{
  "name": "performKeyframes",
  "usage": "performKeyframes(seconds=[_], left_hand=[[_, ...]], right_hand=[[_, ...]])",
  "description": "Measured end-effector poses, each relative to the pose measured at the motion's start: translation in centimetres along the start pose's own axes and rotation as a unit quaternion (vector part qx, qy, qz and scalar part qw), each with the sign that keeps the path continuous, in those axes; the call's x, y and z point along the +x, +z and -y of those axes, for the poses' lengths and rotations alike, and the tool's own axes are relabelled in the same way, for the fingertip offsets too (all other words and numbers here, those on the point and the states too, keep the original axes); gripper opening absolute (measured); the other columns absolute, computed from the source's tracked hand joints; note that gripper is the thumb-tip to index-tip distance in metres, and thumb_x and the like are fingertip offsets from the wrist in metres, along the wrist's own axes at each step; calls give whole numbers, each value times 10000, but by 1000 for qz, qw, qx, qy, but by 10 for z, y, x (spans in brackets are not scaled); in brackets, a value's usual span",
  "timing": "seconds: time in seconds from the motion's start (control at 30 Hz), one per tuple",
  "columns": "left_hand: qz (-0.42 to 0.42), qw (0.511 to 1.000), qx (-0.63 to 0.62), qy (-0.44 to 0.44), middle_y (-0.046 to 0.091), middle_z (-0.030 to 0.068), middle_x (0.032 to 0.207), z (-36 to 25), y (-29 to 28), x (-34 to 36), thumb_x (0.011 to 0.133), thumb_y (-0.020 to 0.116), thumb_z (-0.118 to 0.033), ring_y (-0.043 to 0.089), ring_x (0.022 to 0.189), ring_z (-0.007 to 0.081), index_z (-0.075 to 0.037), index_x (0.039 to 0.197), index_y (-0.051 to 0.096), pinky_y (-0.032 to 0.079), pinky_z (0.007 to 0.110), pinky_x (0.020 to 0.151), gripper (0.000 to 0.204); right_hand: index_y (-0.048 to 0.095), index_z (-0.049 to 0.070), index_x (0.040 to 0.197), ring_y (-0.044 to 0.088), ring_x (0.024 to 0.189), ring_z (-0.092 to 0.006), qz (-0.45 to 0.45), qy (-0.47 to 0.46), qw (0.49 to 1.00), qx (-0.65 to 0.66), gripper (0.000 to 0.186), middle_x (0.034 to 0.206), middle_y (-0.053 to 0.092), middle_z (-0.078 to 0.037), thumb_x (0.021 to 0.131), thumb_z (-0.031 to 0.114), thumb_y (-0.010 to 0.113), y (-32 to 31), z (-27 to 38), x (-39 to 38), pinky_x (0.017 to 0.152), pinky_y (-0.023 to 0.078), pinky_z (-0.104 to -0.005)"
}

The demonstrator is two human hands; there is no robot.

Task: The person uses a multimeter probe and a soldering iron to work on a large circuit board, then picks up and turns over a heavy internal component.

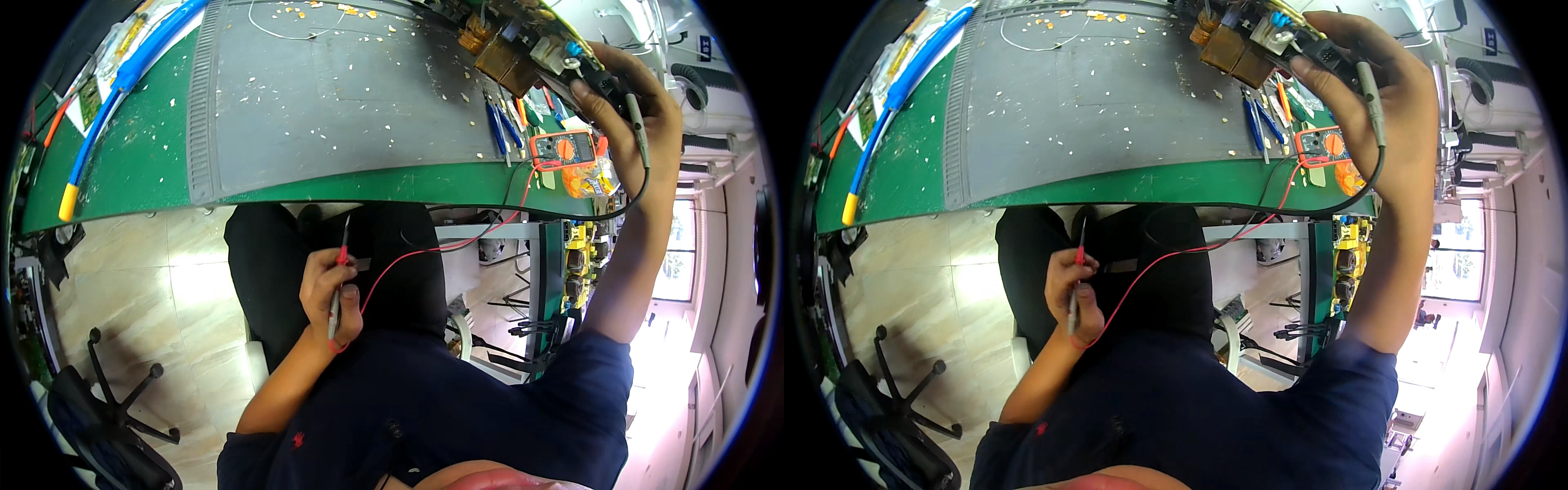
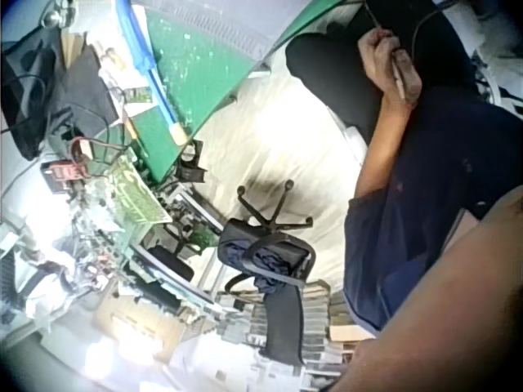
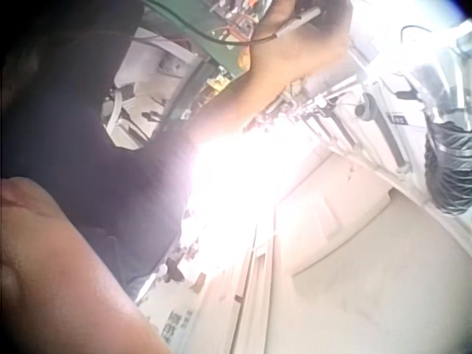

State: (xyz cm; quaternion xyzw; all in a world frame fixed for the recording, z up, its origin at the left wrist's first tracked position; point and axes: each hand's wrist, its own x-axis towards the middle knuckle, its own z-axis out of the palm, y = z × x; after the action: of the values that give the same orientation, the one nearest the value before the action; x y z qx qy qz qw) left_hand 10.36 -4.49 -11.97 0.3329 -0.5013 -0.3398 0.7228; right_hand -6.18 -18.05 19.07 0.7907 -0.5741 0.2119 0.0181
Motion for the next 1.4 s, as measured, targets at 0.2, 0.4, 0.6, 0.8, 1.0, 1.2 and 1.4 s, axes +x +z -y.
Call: performKeyframes(seconds=[0.2,0.4,0.6,0.8,1.0,1.2,1.4], left_hand=[[-3,897,-361,-256,579,251,1147,-68,62,98,1014,426,-298,618,969,273,-30,1257,396,482,351,841,363],[-60,813,-472,-335,562,123,1014,-77,129,174,880,637,-338,560,957,185,24,1094,432,448,310,837,467],[1,797,-422,-433,620,169,1045,-123,105,200,938,503,-242,617,955,236,7,1115,527,490,336,836,306],[-76,800,-377,-461,605,131,969,-100,125,191,870,630,-275,594,856,209,8,1062,534,446,389,763,355],[-83,784,-358,-500,616,71,911,-78,120,185,897,586,-193,599,879,208,-25,1036,554,458,385,720,220],[-81,787,-334,-512,623,113,1042,-76,120,168,914,562,-193,617,957,235,-42,1110,530,504,423,793,249],[-76,803,-333,-488,580,165,995,-62,127,155,925,546,-223,620,870,282,12,1180,449,513,504,735,361]], right_hand=[[639,-5,1085,629,821,-116,12,-75,997,27,321,892,694,-79,798,98,739,12,-8,-12,743,488,-249],[625,-7,1114,632,848,-126,12,-102,994,41,335,930,688,-85,808,82,726,17,-9,-19,752,495,-252],[639,41,1061,676,806,-191,-37,-113,993,13,321,903,692,-128,753,51,730,33,-9,-36,727,509,-292],[625,113,1036,639,826,-296,-94,-131,987,0,430,961,655,-84,634,51,765,59,-16,-57,690,513,-352],[599,148,1065,629,828,-289,-147,-86,985,2,531,948,617,-47,585,56,807,88,-10,-78,641,497,-359],[629,160,1000,622,742,-272,-191,-35,981,10,409,889,588,-35,632,-4,698,122,-16,-97,589,473,-356],[623,122,998,616,871,-310,-110,-61,988,90,380,921,602,-89,646,-11,670,112,-21,-111,731,488,-391]])
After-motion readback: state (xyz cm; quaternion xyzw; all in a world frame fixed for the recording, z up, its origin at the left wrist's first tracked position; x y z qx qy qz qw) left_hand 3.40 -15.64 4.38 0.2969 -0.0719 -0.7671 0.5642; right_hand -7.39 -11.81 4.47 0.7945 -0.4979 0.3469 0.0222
